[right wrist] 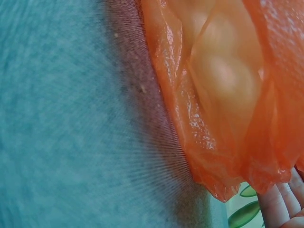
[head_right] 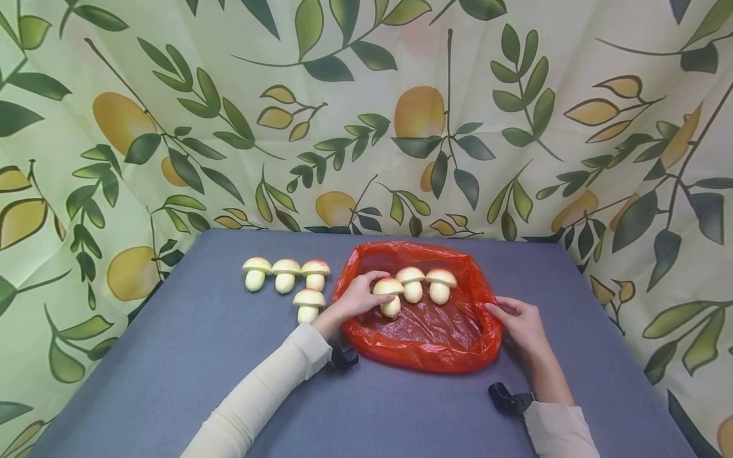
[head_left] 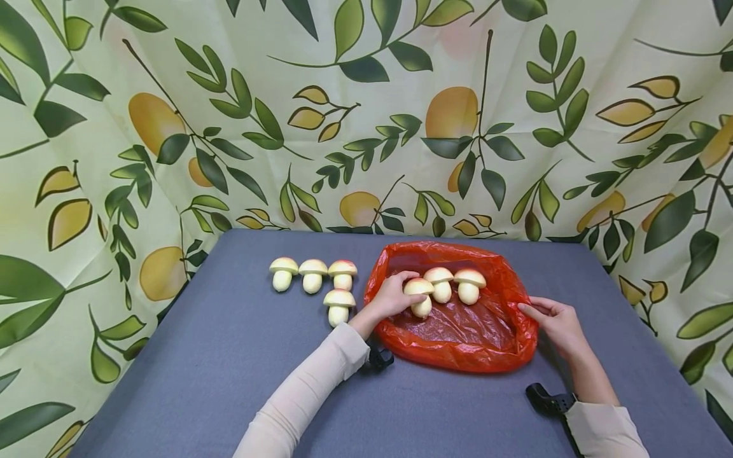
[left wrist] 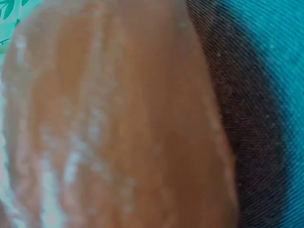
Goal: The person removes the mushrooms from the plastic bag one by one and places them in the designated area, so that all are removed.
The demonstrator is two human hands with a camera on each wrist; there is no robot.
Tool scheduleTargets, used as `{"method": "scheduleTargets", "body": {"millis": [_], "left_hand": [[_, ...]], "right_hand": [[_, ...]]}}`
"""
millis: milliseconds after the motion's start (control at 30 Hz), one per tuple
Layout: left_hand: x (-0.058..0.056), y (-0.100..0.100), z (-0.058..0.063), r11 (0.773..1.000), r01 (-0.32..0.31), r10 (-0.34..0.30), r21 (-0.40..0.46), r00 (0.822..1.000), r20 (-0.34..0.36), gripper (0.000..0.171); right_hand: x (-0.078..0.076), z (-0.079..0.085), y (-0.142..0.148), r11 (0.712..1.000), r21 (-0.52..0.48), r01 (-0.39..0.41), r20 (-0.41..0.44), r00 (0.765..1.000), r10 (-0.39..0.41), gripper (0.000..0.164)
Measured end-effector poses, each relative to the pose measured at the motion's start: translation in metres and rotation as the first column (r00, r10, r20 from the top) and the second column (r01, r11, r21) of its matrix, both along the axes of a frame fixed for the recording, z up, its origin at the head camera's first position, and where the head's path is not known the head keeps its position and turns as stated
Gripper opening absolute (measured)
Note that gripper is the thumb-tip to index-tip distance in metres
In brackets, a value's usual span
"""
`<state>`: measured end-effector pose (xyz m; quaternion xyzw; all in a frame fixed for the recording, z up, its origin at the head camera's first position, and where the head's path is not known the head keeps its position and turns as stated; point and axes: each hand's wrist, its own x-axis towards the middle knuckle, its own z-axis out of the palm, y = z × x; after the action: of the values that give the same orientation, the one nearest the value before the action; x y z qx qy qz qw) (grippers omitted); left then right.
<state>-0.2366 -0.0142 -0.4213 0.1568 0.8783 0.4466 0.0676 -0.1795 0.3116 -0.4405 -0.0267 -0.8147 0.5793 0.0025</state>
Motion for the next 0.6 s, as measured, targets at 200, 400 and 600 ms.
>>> {"method": "scheduleTargets", "body": {"millis": [200, 400, 600], "left_hand": [[0.002, -0.002, 0.005, 0.999, 0.01, -0.01, 0.035, 1.0, -0.003, 0.051], [0.005, -0.004, 0.01, 0.999, 0.022, -0.021, 0.044, 1.0, -0.019, 0.051], [0.011, -0.008, 0.017, 0.997, 0.041, -0.038, 0.072, 0.999, -0.038, 0.051]], "right_hand": [[0.0, 0.0, 0.0, 1.0, -0.008, -0.002, 0.0, 1.0, 0.002, 0.03], [0.0, 0.001, 0.0, 1.0, -0.009, 0.0, -0.003, 1.0, 0.0, 0.031], [-0.001, -0.001, 0.0, 1.0, -0.012, -0.003, -0.016, 1.0, 0.003, 0.032]]}}
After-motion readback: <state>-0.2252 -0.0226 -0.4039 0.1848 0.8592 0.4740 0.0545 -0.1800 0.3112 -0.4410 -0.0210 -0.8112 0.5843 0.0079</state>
